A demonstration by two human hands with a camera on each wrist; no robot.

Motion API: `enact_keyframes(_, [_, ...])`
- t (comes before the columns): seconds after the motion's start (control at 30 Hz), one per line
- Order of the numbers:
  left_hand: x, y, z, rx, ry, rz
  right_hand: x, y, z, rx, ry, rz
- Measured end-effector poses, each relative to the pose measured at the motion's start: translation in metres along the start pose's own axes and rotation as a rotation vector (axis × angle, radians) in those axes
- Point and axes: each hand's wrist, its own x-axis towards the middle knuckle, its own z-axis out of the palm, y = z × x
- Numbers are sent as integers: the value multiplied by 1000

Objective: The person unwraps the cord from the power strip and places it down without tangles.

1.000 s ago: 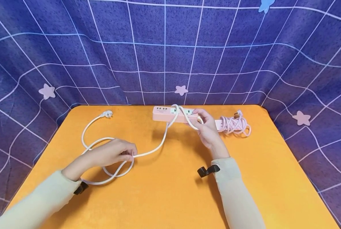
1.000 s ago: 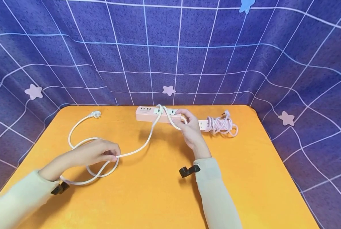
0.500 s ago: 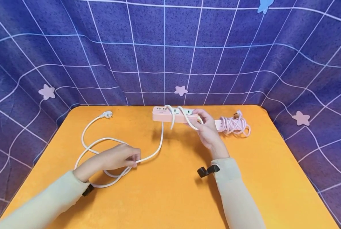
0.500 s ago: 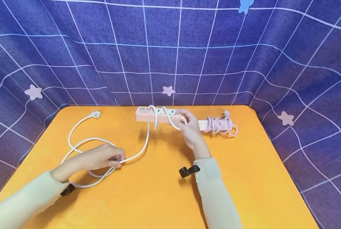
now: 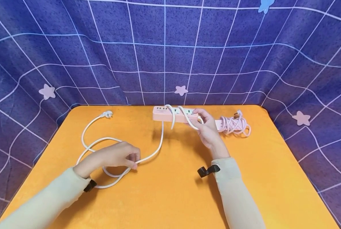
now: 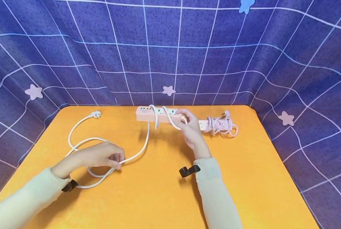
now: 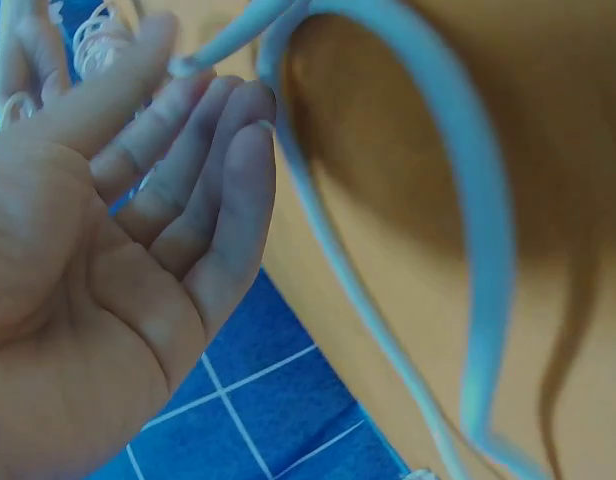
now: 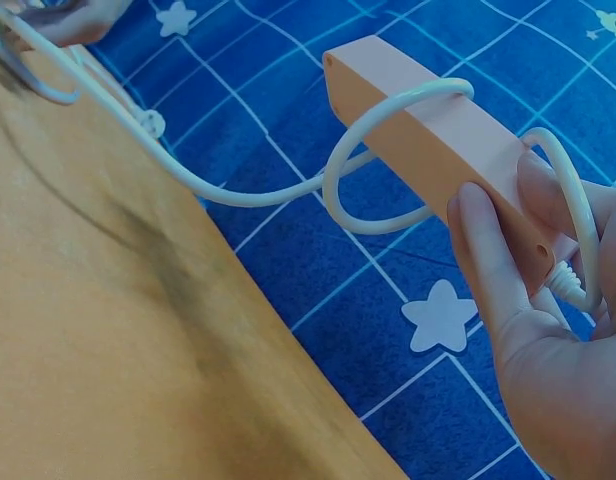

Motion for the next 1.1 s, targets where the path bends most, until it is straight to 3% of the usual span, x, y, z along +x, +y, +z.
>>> enact_keyframes(0.1, [3,0,-8,13,51,5,0,0,0,-1,2,1])
enact_keyframes(0.27, [14,1,-19,78,232,-17,-1,0,0,5,8,1])
enact_keyframes(0.43, [27,2,-24,37,365,-105,-2,0,1,10,4,2])
enact_keyframes(0.57, [35,5,-26,-5,446,-139,-1,0,2,19,-3,-2])
enact_keyframes(0.9, [61,1,-20,-133,565,-232,-1,0,2,23,-14,-5])
enact_keyframes(1.1, [74,2,-10,-244,576,-254,-2,0,2,21,-14,-8])
